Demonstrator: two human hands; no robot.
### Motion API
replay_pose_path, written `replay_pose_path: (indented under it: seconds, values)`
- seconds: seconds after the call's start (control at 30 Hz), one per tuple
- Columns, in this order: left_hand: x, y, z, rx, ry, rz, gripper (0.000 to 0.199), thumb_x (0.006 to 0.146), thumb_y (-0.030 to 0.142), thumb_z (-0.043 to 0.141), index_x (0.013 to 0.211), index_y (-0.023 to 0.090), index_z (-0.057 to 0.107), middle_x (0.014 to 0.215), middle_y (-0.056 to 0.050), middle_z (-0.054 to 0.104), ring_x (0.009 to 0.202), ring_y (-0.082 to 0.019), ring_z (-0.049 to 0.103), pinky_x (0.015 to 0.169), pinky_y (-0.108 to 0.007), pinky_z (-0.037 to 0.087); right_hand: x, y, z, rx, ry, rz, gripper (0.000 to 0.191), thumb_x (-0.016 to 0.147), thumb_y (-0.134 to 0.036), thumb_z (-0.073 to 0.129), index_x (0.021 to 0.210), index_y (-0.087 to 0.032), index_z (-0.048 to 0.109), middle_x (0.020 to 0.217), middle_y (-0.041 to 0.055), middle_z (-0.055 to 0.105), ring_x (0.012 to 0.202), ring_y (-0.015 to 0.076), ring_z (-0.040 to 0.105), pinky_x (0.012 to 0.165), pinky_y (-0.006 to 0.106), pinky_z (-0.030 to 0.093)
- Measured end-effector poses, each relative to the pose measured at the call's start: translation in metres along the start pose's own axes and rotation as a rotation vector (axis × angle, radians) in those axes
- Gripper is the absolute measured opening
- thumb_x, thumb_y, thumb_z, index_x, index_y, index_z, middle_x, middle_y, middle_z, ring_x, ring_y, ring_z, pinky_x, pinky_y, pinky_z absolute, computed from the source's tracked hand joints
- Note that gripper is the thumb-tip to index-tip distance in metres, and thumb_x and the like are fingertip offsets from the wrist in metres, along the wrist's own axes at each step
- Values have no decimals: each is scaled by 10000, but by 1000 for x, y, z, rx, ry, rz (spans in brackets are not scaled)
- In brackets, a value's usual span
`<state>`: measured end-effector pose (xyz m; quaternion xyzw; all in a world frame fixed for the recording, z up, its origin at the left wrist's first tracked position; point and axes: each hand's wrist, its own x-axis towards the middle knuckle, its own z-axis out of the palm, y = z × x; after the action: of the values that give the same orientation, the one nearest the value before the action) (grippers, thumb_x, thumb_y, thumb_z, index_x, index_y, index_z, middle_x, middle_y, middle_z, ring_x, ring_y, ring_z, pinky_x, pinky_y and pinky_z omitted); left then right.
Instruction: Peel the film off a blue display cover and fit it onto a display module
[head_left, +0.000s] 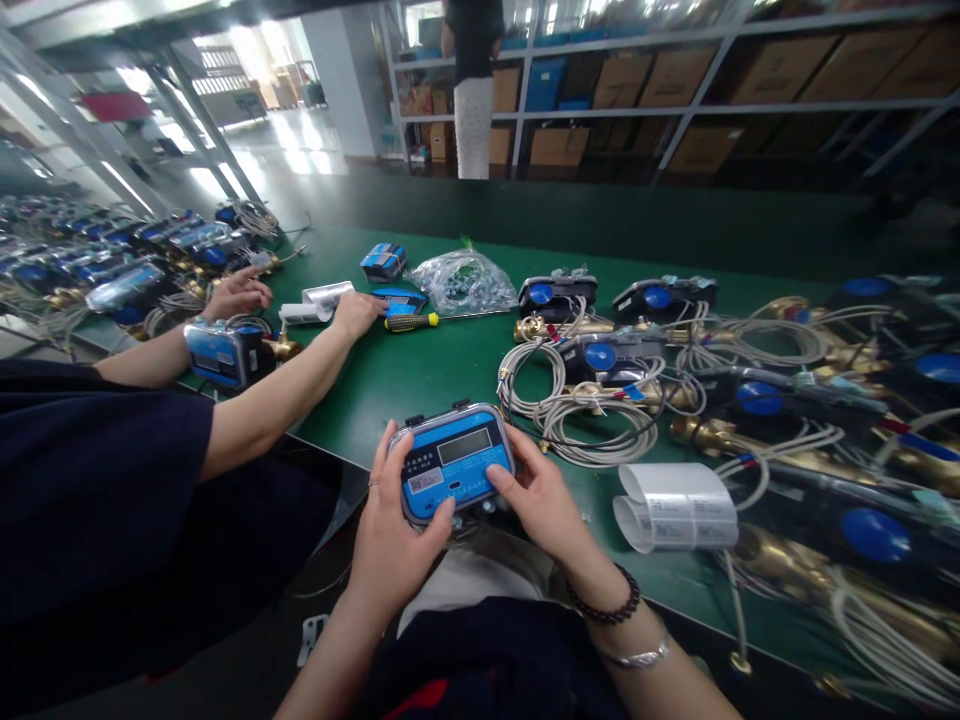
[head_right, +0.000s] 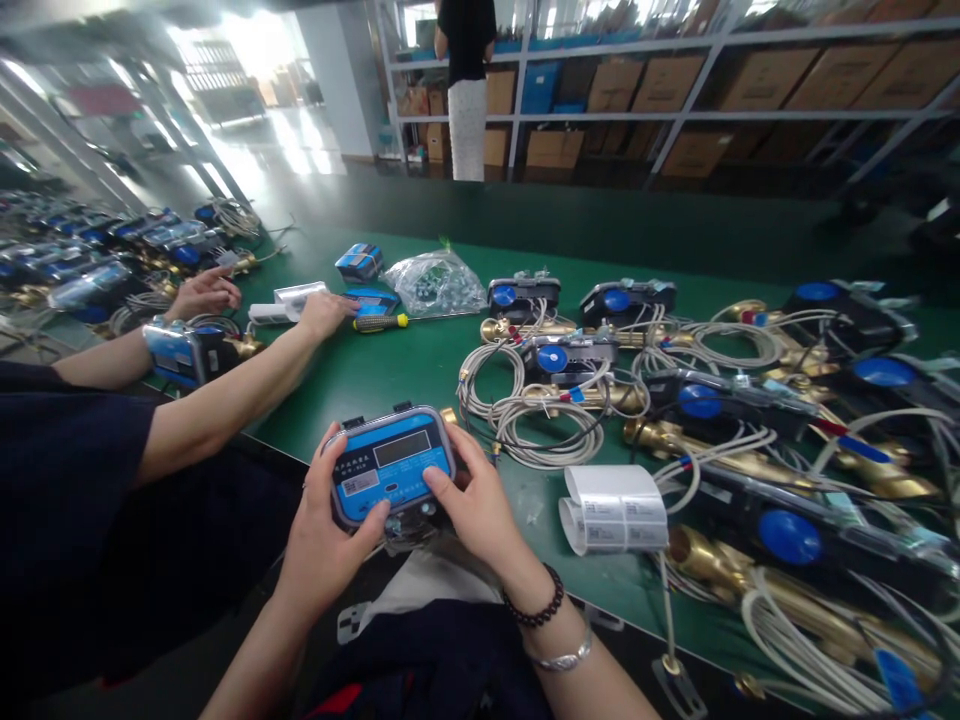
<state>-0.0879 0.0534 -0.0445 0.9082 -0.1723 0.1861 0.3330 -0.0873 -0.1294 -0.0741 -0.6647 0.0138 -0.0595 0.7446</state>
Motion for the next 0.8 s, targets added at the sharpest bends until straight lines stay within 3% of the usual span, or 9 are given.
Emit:
replay_pose_path:
  seconds: [0.17,0.33,0.5,0.57,0.67,0.8]
  values:
    - [1,-1,1,-2,1,2,650,847,273,573,1418,218,268,1492,-171,318,1353,-271,389,1027,-440,462,1,0,1,-43,-2,7,683,746,-522,701,1313,-210,485,1347,130,505,1186,287,524,954,446,483]
    - [0,-3,5,-33,41,-29,549,878,333,556,1374,245,337,1467,-135,372,1335,-249,414,1032,-431,454,4,-5,2,-182,13,-71,508,850,-529,546,1250,-215,549,1311,106,532,1182,258,525,997,427,448]
    - [22,5,-1,-11,35,-258,626,803,401,635,1349,207,399,1287,-125,537,1164,-261,557,940,-421,504,9,-21,22,-490,145,-84,694,704,-420,685,1321,-188,467,1346,120,502,1252,293,459,1075,471,366]
    - [39,8,-6,14,-1,-314,531,785,432,629,1244,192,514,1171,-108,589,1076,-265,591,890,-411,516,15,-29,29,-565,194,-71,604,724,-436,661,1259,-196,517,1260,111,559,1178,295,516,1024,470,412]
    - [58,6,-11,25,-5,-289,362,836,481,505,983,176,632,1001,-96,623,968,-260,608,845,-398,509,28,-34,30,-590,202,-78,395,830,-491,543,1109,-218,607,1105,91,626,1051,283,580,948,456,454]
    - [63,-1,-11,-41,7,-211,445,910,487,338,924,162,642,944,-108,647,929,-245,612,836,-381,493,34,-27,14,-420,101,-131,443,920,-513,376,1074,-194,641,1086,106,646,1054,259,587,961,435,448]
